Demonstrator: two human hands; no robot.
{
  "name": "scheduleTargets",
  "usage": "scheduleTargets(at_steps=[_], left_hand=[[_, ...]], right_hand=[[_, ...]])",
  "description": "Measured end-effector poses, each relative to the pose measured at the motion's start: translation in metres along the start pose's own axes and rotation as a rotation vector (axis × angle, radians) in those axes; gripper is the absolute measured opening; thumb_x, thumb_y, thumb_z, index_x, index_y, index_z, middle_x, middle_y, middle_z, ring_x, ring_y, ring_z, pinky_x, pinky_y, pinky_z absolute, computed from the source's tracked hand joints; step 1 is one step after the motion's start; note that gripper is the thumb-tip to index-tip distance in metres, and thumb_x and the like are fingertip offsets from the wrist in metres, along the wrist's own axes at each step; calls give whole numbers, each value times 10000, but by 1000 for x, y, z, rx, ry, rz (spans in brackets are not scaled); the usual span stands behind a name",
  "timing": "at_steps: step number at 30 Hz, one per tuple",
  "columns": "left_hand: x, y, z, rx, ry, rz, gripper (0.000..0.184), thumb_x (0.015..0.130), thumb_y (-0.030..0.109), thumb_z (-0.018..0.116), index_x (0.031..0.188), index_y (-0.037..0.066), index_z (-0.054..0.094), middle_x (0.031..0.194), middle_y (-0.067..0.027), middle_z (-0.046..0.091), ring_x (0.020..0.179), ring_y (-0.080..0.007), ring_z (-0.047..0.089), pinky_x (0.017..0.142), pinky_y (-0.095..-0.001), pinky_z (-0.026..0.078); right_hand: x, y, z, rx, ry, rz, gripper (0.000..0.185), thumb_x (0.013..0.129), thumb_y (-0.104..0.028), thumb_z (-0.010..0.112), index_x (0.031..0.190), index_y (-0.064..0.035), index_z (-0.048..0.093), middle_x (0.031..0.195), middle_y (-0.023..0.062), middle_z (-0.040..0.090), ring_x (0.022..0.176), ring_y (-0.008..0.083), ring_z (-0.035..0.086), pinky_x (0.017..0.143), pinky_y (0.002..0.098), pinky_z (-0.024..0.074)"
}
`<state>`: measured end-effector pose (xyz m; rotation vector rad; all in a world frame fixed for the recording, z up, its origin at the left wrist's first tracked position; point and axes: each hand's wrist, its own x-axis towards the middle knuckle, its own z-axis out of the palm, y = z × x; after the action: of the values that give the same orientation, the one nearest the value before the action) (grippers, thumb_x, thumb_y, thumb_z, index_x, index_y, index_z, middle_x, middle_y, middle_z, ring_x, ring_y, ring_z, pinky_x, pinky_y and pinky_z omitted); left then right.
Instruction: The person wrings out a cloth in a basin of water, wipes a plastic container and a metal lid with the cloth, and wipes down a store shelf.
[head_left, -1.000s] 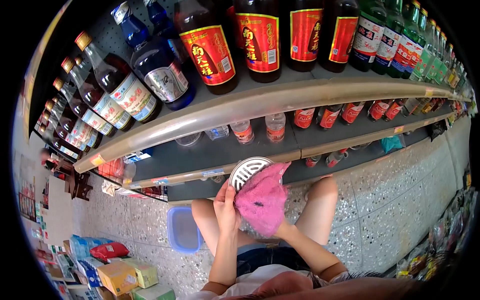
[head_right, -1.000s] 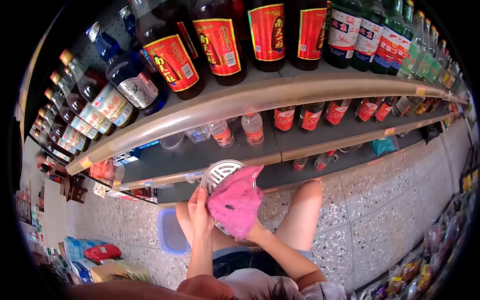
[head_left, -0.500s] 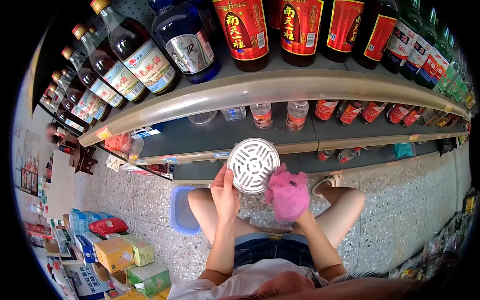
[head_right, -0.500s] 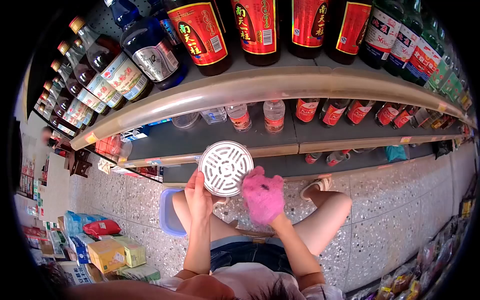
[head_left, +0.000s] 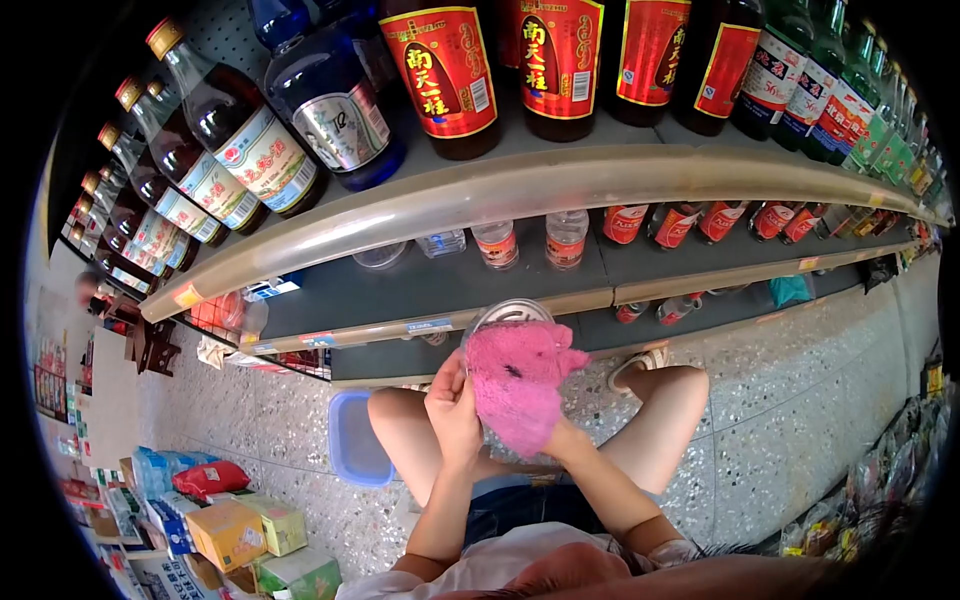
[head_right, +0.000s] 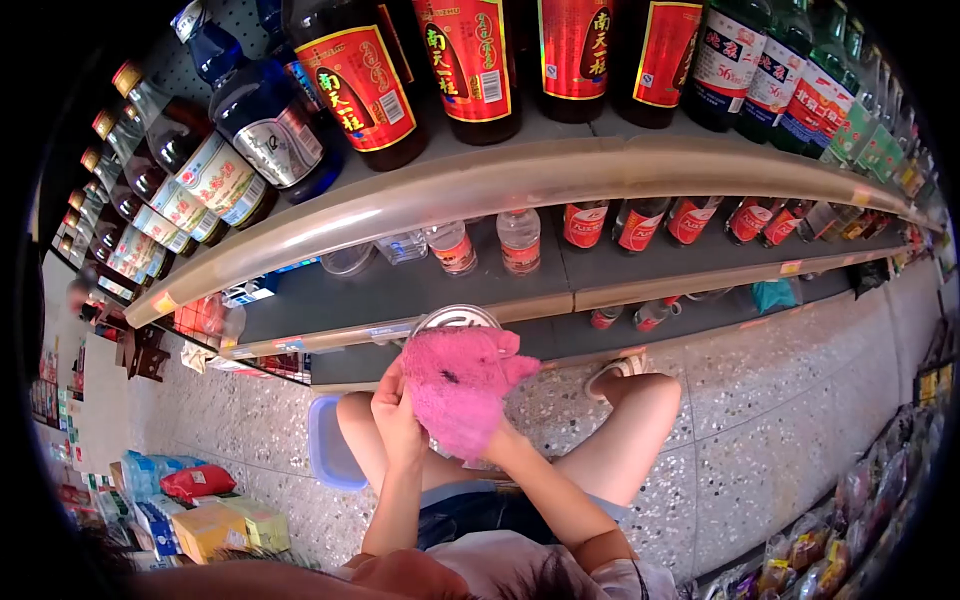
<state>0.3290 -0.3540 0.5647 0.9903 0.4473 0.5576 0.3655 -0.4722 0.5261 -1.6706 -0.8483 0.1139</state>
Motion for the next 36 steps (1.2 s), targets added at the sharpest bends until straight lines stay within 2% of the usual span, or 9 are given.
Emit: scheduleTargets(at_steps=[8, 17, 20, 23, 27, 29, 32, 34, 36], left_hand=[[-8, -5, -6, -14, 28, 30, 411, 873, -57, 610, 1268, -107, 506, 1037, -95, 682, 917, -94, 624, 818, -212, 488], [-19, -9, -5, 14, -1, 49, 449, 845, -88, 615, 1275, -122, 488, 1076, -111, 660, 955, -101, 609, 848, -214, 470], [-15, -14, -11, 6, -19, 36, 449, 843, -96, 607, 1274, -122, 488, 1123, -130, 650, 999, -120, 609, 880, -230, 466], [-13, -15, -15, -18, -14, 33, 440, 844, -96, 602, 1270, -122, 491, 1162, -151, 638, 1036, -142, 611, 910, -250, 463], [-11, -9, -21, -65, -12, 24, 419, 852, -88, 595, 1259, -117, 501, 1170, -164, 635, 1050, -163, 616, 935, -271, 464], [-9, -4, -20, -79, -6, 23, 373, 878, -47, 581, 1243, -95, 525, 1140, -147, 648, 1023, -160, 627, 926, -284, 485], [-2, 7, -25, -182, -27, -82, 313, 901, 4, 574, 1204, -75, 561, 1093, -122, 664, 966, -154, 645, 874, -284, 520], [1, 16, -21, -233, -29, -122, 249, 907, 79, 602, 1120, -50, 606, 1043, -106, 675, 894, -159, 662, 801, -281, 551], [3, 18, -28, -224, -94, -113, 311, 892, 106, 630, 1161, -48, 601, 1077, -114, 670, 916, -163, 658, 834, -283, 539]], right_hand=[[22, 9, 4, -195, 109, -58, 530, 806, -235, 699, 1285, -78, 536, 1302, 121, 535, 1230, 300, 482, 1070, 438, 343], [23, 12, -15, -103, 344, 35, 613, 726, -231, 752, 1269, -42, 539, 1277, 167, 535, 1219, 360, 470, 1039, 440, 352], [33, -2, -20, -333, 421, 62, 639, 730, -225, 751, 1290, -28, 512, 1284, 178, 525, 1215, 355, 476, 1032, 435, 362], [27, 15, -10, -166, 564, 122, 670, 749, -245, 747, 1319, -22, 476, 1292, 180, 516, 1227, 334, 472, 1038, 432, 359], [-9, 77, -3, -37, 409, 301, 716, 793, -312, 719, 1368, -14, 415, 1359, 166, 466, 1271, 287, 435, 1065, 408, 342], [-11, 84, -4, 16, 456, 289, 754, 800, -311, 717, 1403, -18, 372, 1355, 152, 462, 1258, 269, 435, 1066, 390, 339], [6, 100, -22, 676, 450, 334, 873, 762, -263, 750, 1463, -29, 286, 1303, 118, 471, 1188, 218, 448, 1039, 339, 345], [4, 84, -40, 788, 419, 162, 859, 709, -213, 754, 1439, -33, 339, 1269, 116, 501, 1124, 220, 485, 989, 339, 381], [5, 57, -59, 725, 398, 90, 816, 638, -135, 739, 1390, -42, 437, 1203, 119, 566, 1021, 239, 554, 910, 353, 442]])
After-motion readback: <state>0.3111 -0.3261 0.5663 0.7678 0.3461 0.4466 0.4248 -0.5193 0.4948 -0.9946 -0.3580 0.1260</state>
